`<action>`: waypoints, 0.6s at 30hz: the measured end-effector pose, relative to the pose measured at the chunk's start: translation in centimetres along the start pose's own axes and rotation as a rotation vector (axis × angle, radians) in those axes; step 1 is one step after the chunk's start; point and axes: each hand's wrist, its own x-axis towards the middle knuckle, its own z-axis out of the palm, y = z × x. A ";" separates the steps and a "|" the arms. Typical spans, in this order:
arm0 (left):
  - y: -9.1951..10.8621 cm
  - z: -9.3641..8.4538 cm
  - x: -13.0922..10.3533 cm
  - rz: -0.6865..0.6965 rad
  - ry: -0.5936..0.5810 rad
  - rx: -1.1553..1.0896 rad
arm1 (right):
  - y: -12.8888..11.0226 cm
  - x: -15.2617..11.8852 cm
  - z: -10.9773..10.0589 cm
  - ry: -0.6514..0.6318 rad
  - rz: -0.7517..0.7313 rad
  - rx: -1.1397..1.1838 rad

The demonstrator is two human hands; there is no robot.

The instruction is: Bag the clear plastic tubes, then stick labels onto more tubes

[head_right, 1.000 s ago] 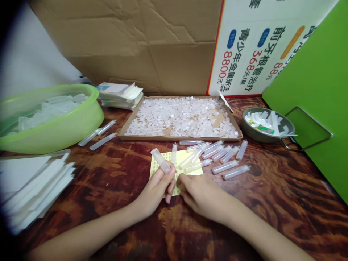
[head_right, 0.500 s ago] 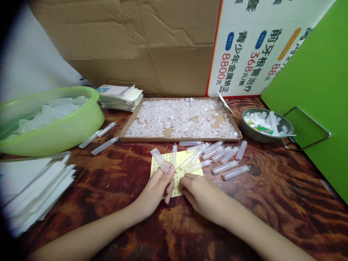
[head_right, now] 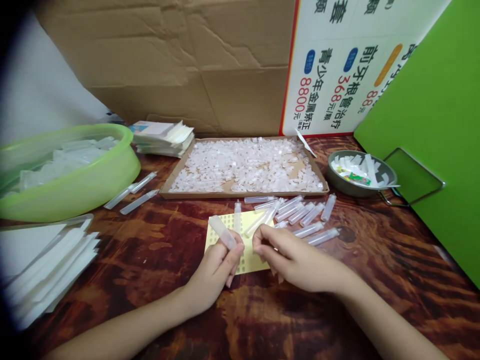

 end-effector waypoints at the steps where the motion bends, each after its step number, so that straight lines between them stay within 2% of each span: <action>1: 0.1 -0.1 -0.1 0.014 -0.005 0.061 | -0.2 -0.2 0.0 0.015 0.000 0.130; 5: 0.5 -0.1 -0.2 0.073 -0.065 0.218 | -0.8 -0.6 1.0 0.089 -0.166 0.625; 7: 0.4 -0.1 -0.2 0.086 -0.092 0.274 | -0.9 -0.8 1.5 0.113 -0.225 0.762; 13: 0.1 0.2 -0.3 0.120 -0.129 0.314 | -1.3 -0.9 1.7 0.117 -0.100 0.617; 18: 0.2 0.2 -0.3 0.118 -0.129 0.315 | -1.5 -0.7 1.5 0.184 -0.139 0.489</action>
